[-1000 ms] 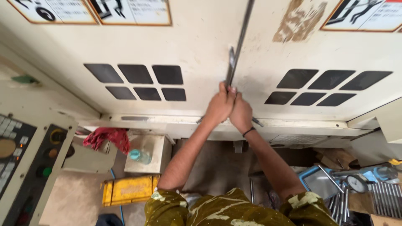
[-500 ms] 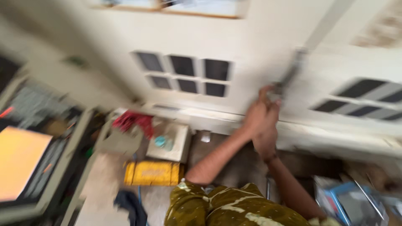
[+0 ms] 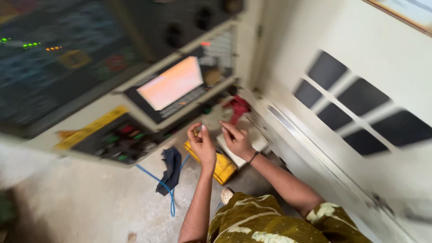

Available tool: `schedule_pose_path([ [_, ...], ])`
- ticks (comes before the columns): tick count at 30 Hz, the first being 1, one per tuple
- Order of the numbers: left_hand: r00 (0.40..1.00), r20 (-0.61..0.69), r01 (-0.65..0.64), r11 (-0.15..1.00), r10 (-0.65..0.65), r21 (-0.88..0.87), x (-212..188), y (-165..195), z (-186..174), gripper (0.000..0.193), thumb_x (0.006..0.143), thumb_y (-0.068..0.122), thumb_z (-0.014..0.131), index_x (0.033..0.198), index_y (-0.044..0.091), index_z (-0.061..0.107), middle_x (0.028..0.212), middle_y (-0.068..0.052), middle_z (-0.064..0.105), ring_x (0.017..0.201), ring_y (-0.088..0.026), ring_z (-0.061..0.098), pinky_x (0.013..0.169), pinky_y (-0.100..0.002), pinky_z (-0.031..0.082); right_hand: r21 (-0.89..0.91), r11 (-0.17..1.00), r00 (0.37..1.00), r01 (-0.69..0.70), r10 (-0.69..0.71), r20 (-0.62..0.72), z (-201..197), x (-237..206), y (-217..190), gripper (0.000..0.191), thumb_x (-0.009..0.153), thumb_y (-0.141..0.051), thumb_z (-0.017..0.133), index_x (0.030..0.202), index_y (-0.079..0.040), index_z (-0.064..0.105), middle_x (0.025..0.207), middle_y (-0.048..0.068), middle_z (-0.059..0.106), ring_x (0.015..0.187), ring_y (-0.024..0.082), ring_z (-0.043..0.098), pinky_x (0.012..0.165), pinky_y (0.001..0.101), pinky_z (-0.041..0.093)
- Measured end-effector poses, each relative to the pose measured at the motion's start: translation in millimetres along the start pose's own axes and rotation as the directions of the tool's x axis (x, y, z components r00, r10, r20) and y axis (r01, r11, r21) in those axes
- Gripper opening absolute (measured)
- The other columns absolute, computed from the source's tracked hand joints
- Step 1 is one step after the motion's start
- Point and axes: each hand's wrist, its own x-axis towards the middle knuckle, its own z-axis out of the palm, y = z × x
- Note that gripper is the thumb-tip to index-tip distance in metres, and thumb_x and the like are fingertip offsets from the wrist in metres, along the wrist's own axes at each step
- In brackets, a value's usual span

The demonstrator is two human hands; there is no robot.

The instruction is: The person opens a CNC machine door and removes a metal rod from the chuck. They then move to a nearby cart to compare the rod with other similar rods and a metal block, handling them one by one. The person returns to the machine to insert the rod back into the chuck and closes the door.

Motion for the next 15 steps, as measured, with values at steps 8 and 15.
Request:
schedule_pose_path([
  [8,0.997,-0.028,-0.078,0.997,0.077,-0.011,35.1,19.2,-31.5,0.02,0.106,0.021,0.057,0.121,0.008,0.052,0.06,0.006,0.043,0.049,-0.003,0.036,0.044,-0.025,0.027,-0.288,0.945,0.957,-0.153,0.215,0.196,48.8,35.3,-8.8,0.054,0.094,-0.007,0.066,0.147,-0.008,0.056,0.071,0.021,0.07,0.058,0.034,0.067,0.053,0.0441,0.049],
  [15,0.97,0.203,0.173,0.963,-0.131,-0.207,5.1,25.9,28.4,0.025,0.107,0.031,0.05,0.124,0.012,0.051,0.062,0.003,0.04,0.044,-0.005,0.028,0.039,-0.024,0.021,0.101,0.932,0.92,-0.347,0.318,0.227,-53.9,20.5,-24.7,0.031,0.1,-0.009,0.066,0.131,-0.007,0.069,0.075,0.006,0.061,0.059,0.008,0.045,0.051,0.0291,0.042],
])
